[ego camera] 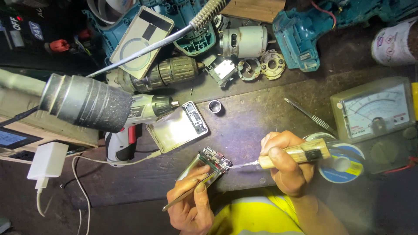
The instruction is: Soldering small electronic components onto a circuit board using a soldering iron and solder wire on a repair bench.
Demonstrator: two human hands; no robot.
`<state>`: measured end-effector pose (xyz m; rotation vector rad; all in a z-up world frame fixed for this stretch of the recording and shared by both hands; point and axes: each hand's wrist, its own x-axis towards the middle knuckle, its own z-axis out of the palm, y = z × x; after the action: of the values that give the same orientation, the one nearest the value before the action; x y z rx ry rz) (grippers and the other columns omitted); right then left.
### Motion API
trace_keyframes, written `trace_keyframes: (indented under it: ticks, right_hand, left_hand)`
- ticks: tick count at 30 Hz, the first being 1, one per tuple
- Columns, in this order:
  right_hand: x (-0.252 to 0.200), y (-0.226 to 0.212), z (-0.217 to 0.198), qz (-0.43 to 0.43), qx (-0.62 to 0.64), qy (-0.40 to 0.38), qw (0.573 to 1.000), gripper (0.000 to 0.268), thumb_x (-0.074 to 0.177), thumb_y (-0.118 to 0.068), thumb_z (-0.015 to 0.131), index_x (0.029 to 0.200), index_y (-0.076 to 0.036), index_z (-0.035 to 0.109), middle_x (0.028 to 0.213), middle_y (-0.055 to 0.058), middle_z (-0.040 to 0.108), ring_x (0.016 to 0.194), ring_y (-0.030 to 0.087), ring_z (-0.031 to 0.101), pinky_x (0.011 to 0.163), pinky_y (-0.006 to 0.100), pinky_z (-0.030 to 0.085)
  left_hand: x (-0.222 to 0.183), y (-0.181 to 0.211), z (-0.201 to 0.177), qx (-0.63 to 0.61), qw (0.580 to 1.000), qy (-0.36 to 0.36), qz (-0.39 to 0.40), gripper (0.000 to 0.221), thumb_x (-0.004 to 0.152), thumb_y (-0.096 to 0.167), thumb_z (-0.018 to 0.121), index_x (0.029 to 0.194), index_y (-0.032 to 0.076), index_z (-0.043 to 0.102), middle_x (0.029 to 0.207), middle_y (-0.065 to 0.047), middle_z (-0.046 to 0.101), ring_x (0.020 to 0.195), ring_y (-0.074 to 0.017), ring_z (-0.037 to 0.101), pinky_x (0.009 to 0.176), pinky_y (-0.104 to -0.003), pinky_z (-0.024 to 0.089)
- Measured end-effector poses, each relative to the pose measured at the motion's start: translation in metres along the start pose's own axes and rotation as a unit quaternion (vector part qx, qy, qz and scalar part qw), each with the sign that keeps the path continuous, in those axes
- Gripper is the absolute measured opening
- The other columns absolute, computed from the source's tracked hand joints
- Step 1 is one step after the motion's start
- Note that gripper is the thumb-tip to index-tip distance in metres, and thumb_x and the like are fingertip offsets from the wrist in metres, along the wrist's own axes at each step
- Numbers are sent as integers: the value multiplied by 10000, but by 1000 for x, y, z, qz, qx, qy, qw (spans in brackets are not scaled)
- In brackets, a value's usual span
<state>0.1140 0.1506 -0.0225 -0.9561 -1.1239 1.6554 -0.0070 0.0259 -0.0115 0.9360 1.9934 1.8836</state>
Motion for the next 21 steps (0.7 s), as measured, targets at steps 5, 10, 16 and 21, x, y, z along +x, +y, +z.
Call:
trace_keyframes:
  ticks: [5, 10, 16, 21]
  right_hand:
    - [0, 5, 1, -11, -56, 20, 998, 252, 864, -264, 587, 742, -46, 620, 621, 71, 596, 582, 184, 526, 645, 315, 445]
    - [4, 2, 2, -14, -115, 11, 993, 257, 867, -259, 582, 735, -44, 632, 610, 77, 608, 553, 186, 558, 595, 302, 457]
    - [5, 3, 3, -17, -117, 7, 993, 267, 865, -266, 581, 733, -38, 630, 612, 84, 613, 529, 184, 557, 551, 296, 449]
    - [6, 3, 3, -20, -121, 2, 992, 255, 867, -253, 572, 736, -40, 625, 588, 84, 606, 510, 179, 541, 538, 298, 436]
  left_hand:
    - [0, 5, 5, -3, 999, 28, -36, 101, 993, 60, 582, 1061, -11, 559, 881, -181, 682, 891, -339, 782, 878, -445, 695]
    - [2, 7, 4, 22, 998, 6, -52, 82, 997, 58, 567, 1041, -9, 550, 891, -198, 679, 911, -334, 783, 923, -472, 694]
    - [1, 5, 1, 42, 998, -17, -45, 89, 988, 48, 569, 1038, -23, 548, 870, -190, 648, 908, -340, 789, 939, -459, 685]
    - [1, 4, -1, 47, 997, -23, -49, 92, 994, 56, 565, 1053, -10, 537, 885, -179, 645, 921, -331, 792, 956, -459, 679]
